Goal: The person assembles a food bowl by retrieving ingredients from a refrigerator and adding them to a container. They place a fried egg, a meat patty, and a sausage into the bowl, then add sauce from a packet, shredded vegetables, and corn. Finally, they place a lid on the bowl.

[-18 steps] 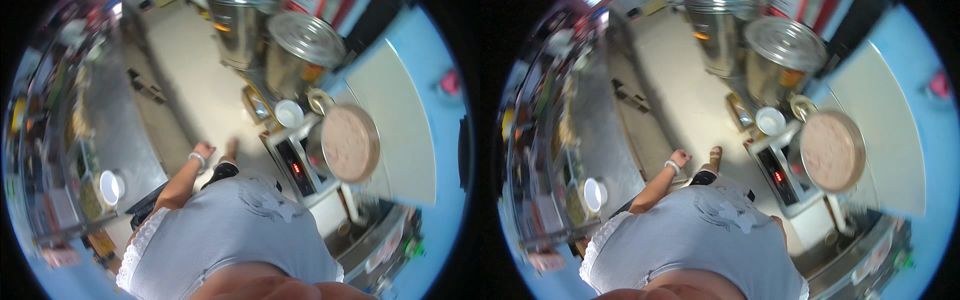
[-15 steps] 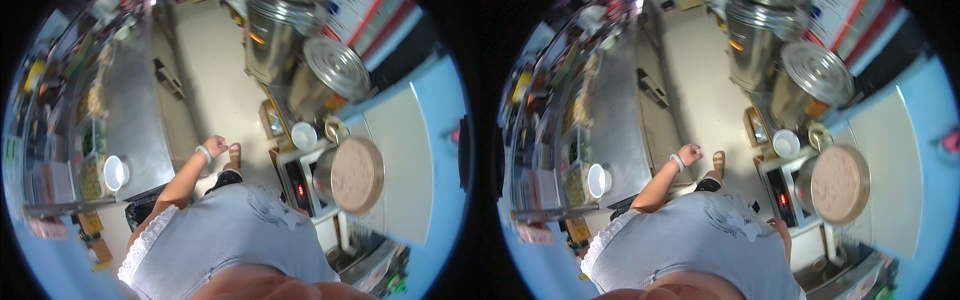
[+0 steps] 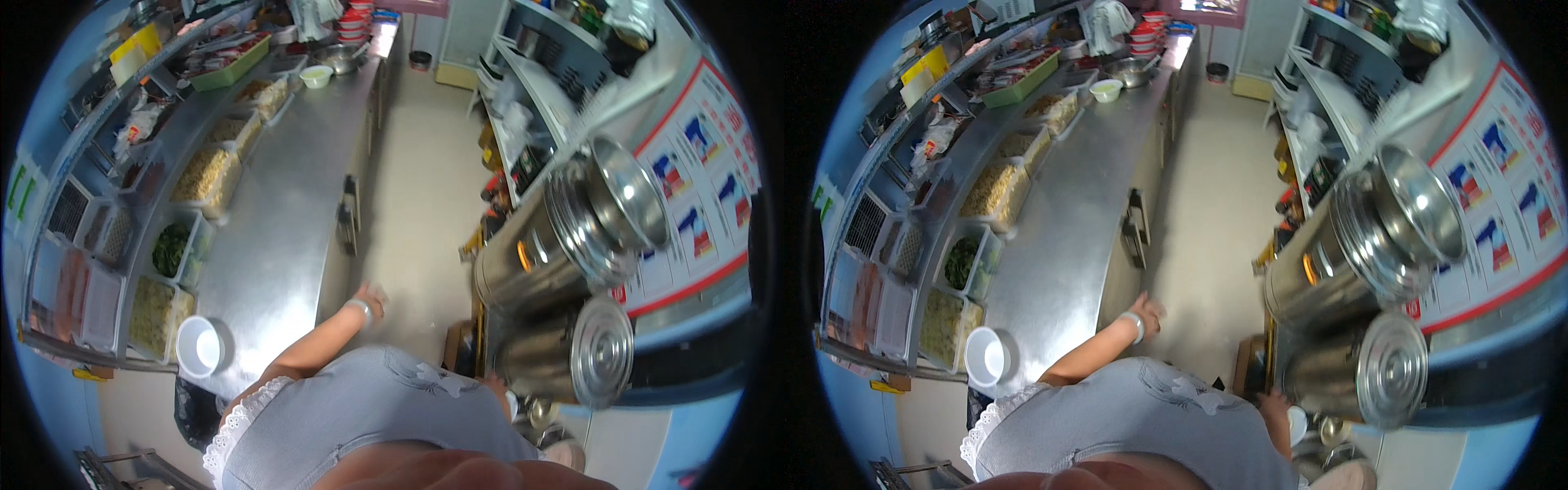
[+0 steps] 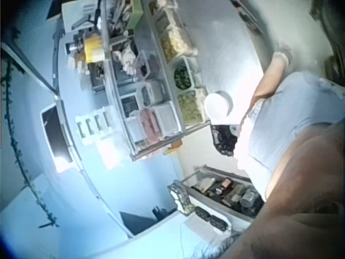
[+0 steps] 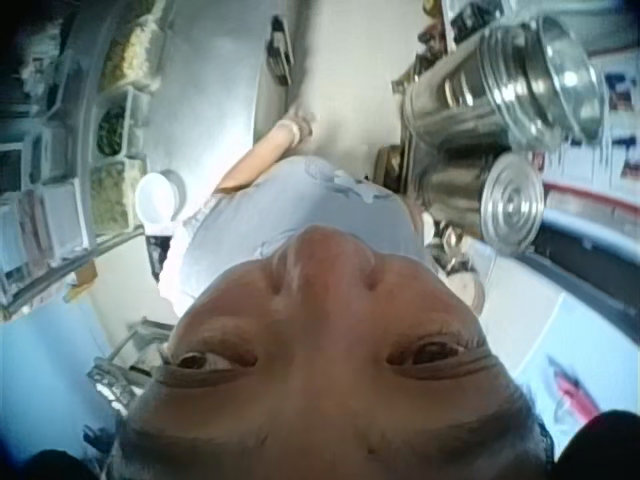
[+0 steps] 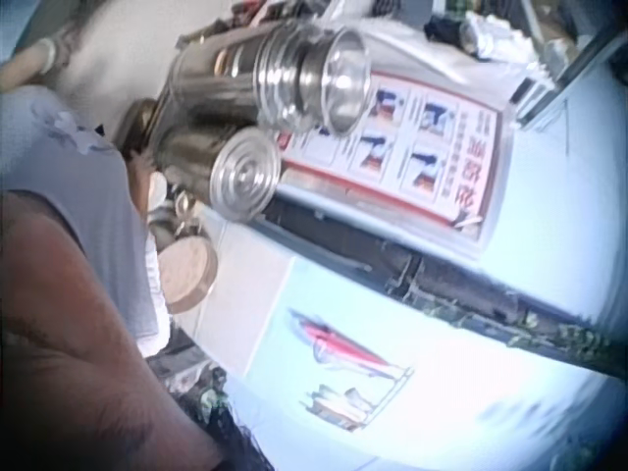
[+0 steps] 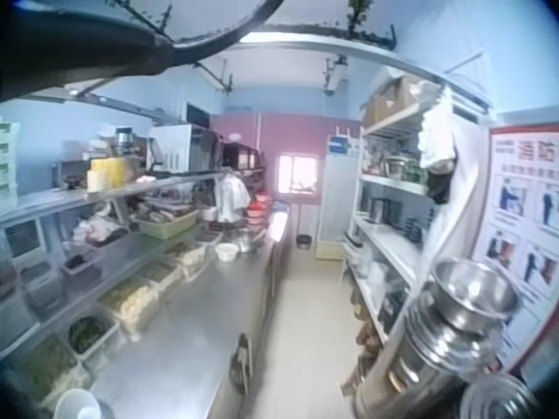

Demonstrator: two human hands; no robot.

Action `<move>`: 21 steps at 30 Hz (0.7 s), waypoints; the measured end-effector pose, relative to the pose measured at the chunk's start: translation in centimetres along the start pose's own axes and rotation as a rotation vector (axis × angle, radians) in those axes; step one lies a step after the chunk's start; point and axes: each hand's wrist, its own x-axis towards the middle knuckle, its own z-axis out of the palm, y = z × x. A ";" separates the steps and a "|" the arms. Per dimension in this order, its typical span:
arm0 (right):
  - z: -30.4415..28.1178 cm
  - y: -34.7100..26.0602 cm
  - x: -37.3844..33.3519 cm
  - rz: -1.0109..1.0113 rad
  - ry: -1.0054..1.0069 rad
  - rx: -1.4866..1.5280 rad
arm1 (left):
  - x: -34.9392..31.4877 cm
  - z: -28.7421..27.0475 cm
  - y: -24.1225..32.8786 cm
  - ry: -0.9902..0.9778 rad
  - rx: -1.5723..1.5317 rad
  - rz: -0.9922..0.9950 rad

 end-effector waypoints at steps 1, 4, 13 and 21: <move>3.5 4.4 3.1 -0.195 -0.046 0.270 | 0.0 -1.5 0.9 -0.049 -0.007 -0.005; 5.7 4.1 9.7 0.103 -0.414 0.402 | 2.7 -5.5 -2.1 -0.005 0.191 -0.016; 4.4 -0.8 33.3 0.244 -0.570 0.238 | 14.5 -23.2 -2.5 0.388 0.180 0.174; -5.6 -10.6 63.3 -0.058 -0.457 0.042 | 20.9 -37.0 -6.8 0.596 0.433 -0.151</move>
